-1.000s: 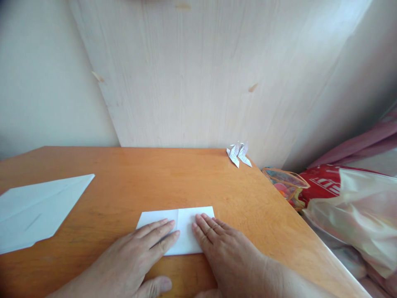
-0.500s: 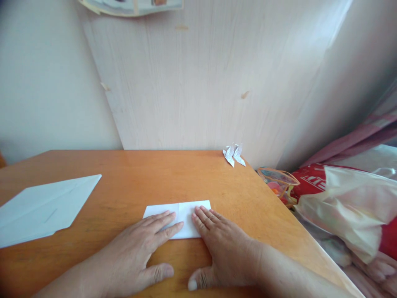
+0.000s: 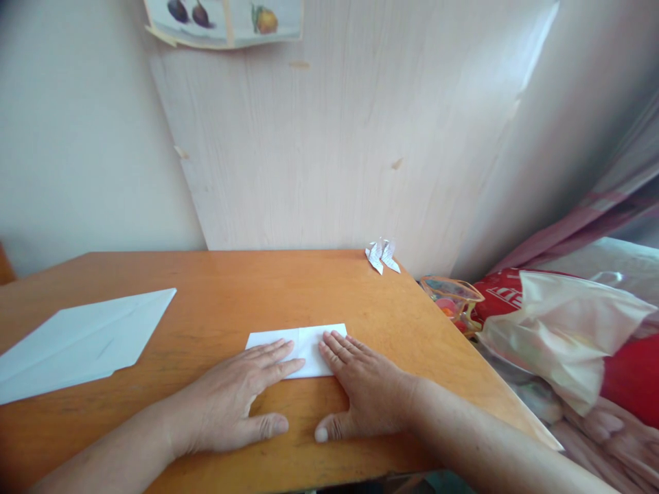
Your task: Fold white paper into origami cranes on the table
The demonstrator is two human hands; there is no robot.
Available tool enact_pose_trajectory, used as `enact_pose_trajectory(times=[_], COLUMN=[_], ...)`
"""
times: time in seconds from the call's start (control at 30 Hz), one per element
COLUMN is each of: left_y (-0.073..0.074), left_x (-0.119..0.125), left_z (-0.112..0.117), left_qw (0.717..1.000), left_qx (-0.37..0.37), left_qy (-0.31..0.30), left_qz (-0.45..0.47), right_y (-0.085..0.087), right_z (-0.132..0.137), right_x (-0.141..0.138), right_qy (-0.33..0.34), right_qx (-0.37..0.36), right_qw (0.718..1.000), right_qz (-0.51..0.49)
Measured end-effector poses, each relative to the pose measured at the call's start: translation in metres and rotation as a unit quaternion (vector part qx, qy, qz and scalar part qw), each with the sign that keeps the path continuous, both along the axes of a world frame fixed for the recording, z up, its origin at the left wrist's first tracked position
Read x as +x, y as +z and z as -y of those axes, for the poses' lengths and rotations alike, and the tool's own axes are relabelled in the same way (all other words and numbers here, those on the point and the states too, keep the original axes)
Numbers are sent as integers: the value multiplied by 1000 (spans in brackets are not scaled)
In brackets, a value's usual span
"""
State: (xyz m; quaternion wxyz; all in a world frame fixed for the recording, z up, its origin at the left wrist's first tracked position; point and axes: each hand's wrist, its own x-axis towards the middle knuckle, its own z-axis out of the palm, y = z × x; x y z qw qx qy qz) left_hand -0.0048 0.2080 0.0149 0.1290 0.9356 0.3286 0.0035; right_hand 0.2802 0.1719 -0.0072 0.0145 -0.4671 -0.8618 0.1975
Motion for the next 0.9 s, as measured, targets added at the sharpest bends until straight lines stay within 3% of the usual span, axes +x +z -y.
enact_pose_trajectory(times=[0.5,0.9], left_y=[-15,-13], left_x=[-8,-6], left_z=[-2,-1], left_qw=[1000,1000], left_qx=[6,4], left_qy=[-23,-25], left_qz=[6,11], right_y=[4,-1], right_z=[3,4], right_x=[-3,1], right_qy=[-3,-2], right_qx=[1,22], right_qw=[1000,1000], right_qz=[11,12])
